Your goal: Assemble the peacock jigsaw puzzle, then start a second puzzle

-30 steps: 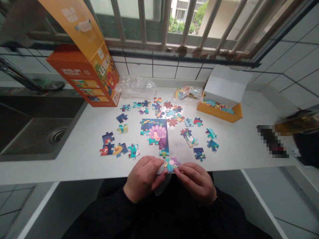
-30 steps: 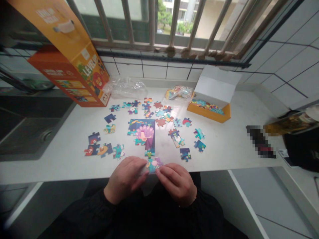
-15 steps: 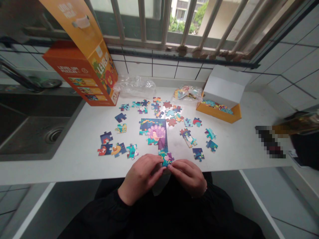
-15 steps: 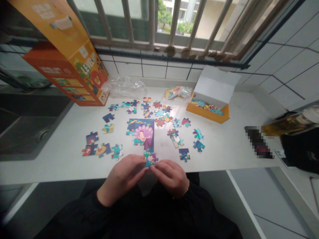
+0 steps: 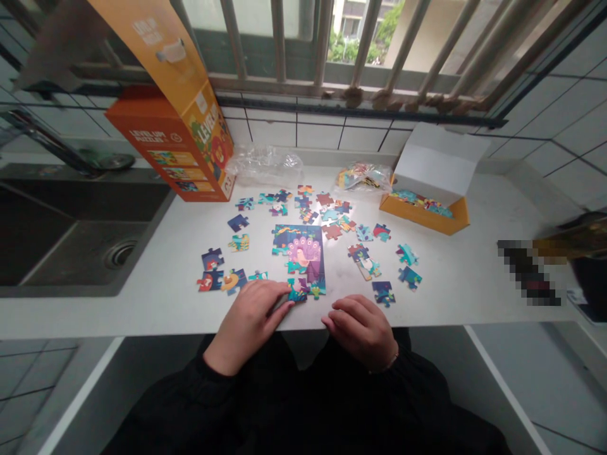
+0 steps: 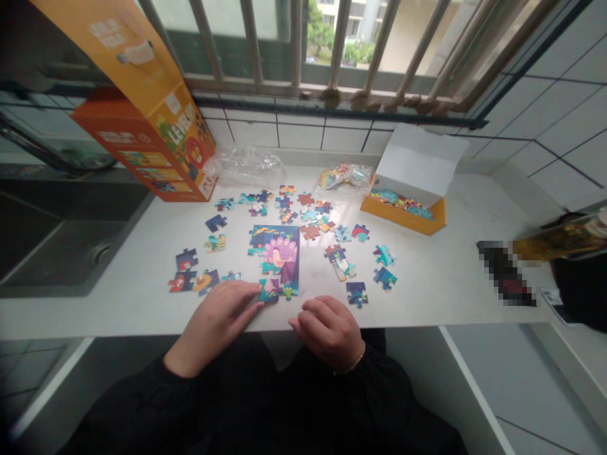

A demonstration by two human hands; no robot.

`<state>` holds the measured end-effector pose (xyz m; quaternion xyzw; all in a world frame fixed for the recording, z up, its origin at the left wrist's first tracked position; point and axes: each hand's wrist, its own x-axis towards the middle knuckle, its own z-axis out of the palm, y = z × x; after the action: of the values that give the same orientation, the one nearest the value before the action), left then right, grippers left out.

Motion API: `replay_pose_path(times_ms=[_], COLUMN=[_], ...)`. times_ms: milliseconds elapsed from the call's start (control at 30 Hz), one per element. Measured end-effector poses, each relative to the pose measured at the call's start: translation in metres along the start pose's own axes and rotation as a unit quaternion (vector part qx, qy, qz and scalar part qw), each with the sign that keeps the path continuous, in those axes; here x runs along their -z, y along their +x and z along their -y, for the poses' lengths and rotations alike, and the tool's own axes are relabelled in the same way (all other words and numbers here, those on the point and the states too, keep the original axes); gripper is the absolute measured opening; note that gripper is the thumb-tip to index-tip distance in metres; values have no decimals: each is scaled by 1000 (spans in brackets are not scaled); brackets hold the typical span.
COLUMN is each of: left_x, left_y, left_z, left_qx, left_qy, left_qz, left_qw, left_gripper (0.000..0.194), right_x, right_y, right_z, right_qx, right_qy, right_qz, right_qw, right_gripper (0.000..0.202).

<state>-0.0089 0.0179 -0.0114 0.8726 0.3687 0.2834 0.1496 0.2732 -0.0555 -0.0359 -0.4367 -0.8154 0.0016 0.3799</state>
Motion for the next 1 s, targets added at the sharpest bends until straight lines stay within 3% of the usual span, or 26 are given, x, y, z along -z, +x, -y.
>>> replay_pose_path(times_ms=[667, 1000], left_x=[-9, 0], left_y=[0, -5], left_z=[-1, -7], left_qx=[23, -69], left_qy=[55, 23], left_qz=[4, -19], left_qw=[998, 997], left_gripper=[23, 33], right_x=[0, -1], right_y=[6, 3], right_z=[3, 1], right_qx=[5, -11], right_qy=[-45, -44], right_qz=[20, 25], right_qw=[999, 999], right_gripper=[14, 8])
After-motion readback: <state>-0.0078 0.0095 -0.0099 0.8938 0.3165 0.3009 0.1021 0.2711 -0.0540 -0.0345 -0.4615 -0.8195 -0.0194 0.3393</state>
